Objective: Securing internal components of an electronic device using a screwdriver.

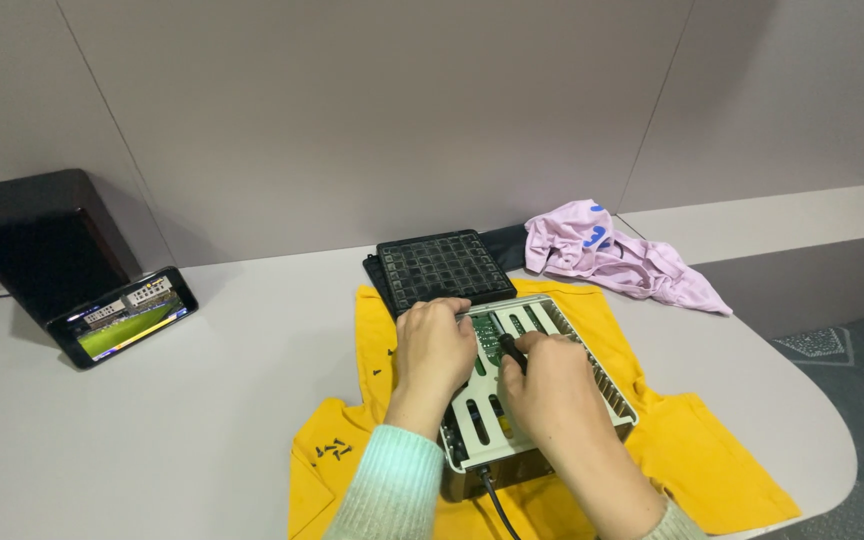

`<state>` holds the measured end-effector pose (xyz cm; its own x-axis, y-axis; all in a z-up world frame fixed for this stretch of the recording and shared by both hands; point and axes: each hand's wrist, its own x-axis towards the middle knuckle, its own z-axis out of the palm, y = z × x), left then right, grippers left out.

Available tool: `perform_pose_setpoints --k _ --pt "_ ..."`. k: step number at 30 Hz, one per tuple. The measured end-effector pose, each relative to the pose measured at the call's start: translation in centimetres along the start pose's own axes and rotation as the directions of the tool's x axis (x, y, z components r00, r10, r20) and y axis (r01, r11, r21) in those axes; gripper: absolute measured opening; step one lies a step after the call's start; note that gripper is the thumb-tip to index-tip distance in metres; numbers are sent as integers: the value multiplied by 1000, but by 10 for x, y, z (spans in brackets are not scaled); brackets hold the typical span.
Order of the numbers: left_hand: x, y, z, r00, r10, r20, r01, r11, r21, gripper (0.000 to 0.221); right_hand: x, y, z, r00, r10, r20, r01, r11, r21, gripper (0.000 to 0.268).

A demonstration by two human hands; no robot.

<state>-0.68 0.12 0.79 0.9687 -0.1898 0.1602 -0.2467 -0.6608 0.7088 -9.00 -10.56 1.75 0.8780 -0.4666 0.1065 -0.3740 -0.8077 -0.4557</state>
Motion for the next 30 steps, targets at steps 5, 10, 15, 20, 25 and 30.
perform_pose_setpoints --k 5,10,15,20,25,30 --pt "-3 5 -15 998 -66 -2 65 983 -170 37 -3 18 3 989 -110 -96 117 991 68 38" --pt "25 -55 -43 973 -102 -206 60 979 -197 28 -20 36 -28 948 -174 -266 222 961 162 32" --pt "-2 -53 -73 944 -329 2 327 939 -106 19 -42 52 -40 979 194 69 -141 388 911 26" --pt "6 -75 -39 967 -253 -29 254 966 52 28 -45 90 -30 918 140 370 -372 -15 928 17" --pt "18 -98 -13 993 -97 -66 110 965 240 26 -60 101 -31 870 -50 490 -492 -150 858 36" --pt "22 -115 5 996 12 -88 19 941 338 36 -77 82 -34 860 24 509 -510 34 860 33"
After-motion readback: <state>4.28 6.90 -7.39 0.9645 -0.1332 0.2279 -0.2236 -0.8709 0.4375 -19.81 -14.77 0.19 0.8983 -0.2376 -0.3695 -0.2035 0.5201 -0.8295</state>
